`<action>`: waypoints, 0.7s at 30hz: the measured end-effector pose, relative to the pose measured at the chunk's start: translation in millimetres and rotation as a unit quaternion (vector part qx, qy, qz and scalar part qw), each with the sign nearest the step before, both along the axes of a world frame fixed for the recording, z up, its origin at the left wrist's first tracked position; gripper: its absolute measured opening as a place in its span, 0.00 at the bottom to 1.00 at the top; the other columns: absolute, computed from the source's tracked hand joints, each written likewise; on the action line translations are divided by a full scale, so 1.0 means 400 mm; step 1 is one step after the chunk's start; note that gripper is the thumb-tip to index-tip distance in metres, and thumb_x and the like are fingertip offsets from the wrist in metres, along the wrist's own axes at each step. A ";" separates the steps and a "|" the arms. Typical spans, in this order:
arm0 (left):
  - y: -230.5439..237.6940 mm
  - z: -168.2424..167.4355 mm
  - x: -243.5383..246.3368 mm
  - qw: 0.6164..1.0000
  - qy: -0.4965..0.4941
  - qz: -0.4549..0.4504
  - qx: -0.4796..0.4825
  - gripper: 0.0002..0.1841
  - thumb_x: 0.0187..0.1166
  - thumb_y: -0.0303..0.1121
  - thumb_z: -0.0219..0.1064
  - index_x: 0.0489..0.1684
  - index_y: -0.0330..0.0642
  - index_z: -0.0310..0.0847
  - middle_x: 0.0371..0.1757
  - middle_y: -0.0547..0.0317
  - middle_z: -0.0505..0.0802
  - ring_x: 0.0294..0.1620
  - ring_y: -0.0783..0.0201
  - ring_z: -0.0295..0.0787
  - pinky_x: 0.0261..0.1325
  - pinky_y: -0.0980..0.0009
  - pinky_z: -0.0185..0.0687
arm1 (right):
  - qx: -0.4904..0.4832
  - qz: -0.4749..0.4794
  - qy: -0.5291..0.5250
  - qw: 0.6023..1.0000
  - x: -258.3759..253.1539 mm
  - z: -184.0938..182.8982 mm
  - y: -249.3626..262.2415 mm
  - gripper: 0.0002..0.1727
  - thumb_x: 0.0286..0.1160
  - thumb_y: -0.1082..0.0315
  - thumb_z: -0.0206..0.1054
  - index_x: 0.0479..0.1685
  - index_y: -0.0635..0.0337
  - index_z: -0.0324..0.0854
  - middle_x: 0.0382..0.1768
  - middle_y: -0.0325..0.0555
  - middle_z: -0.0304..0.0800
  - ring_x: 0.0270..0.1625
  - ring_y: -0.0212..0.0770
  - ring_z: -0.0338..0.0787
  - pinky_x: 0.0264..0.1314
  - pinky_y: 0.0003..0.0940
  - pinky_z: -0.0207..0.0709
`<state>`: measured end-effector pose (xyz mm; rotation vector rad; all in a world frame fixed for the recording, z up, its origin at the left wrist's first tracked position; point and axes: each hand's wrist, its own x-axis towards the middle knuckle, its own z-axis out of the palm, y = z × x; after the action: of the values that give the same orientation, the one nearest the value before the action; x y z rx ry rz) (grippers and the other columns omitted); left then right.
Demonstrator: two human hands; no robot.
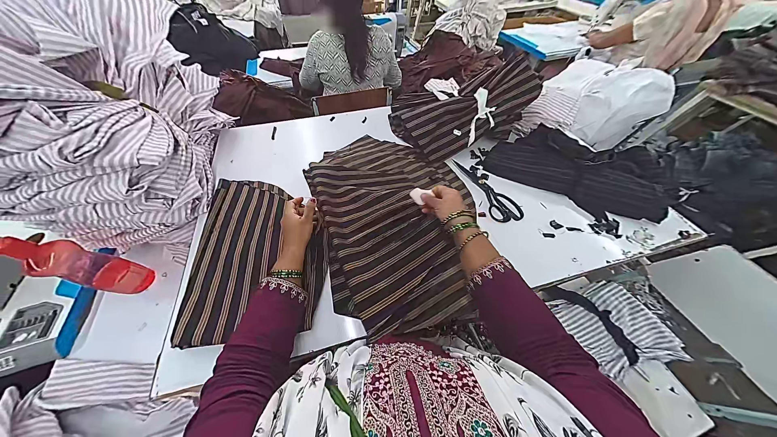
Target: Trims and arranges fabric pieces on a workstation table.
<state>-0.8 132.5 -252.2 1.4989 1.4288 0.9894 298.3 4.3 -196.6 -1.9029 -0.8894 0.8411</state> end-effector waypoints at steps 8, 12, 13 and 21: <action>0.006 0.075 0.041 0.988 0.144 -0.054 -0.032 0.31 0.85 0.56 0.63 0.64 0.31 0.79 0.53 0.32 0.90 0.51 0.38 0.88 0.55 0.38 0.81 | 0.122 0.269 -0.146 0.944 -0.214 -0.052 -0.107 0.16 0.79 0.65 0.68 0.40 0.77 0.85 0.73 0.69 0.80 0.81 0.57 0.76 0.86 0.50 0.64; 0.068 0.060 0.074 0.982 0.156 -0.088 -0.052 0.20 0.84 0.43 0.67 0.54 0.29 0.85 0.51 0.30 0.89 0.52 0.36 0.85 0.55 0.36 0.75 | 0.075 0.357 -0.060 0.929 -0.247 -0.049 -0.140 0.15 0.81 0.70 0.65 0.50 0.77 0.86 0.63 0.62 0.88 0.72 0.50 0.84 0.83 0.49 0.67; 0.069 0.062 0.078 0.986 0.133 -0.096 -0.025 0.17 0.84 0.39 0.67 0.52 0.30 0.85 0.49 0.32 0.89 0.51 0.38 0.85 0.55 0.36 0.75 | 0.101 0.286 -0.048 0.952 -0.207 -0.045 -0.152 0.14 0.79 0.71 0.65 0.50 0.78 0.86 0.56 0.61 0.90 0.62 0.46 0.89 0.72 0.43 0.77; -0.147 0.176 -0.016 0.754 0.247 -0.561 0.236 0.07 0.77 0.27 0.67 0.38 0.39 0.93 0.44 0.46 0.93 0.56 0.43 0.89 0.62 0.38 0.76 | 0.191 -0.289 0.088 0.934 0.209 -0.116 -0.318 0.05 0.89 0.75 0.56 0.43 0.68 0.71 0.28 0.39 0.82 0.27 0.28 0.88 0.38 0.23 0.86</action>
<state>-7.0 73.6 -182.0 2.6195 0.2796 0.1438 381.8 -123.0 -243.2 -1.5834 -0.3136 0.4299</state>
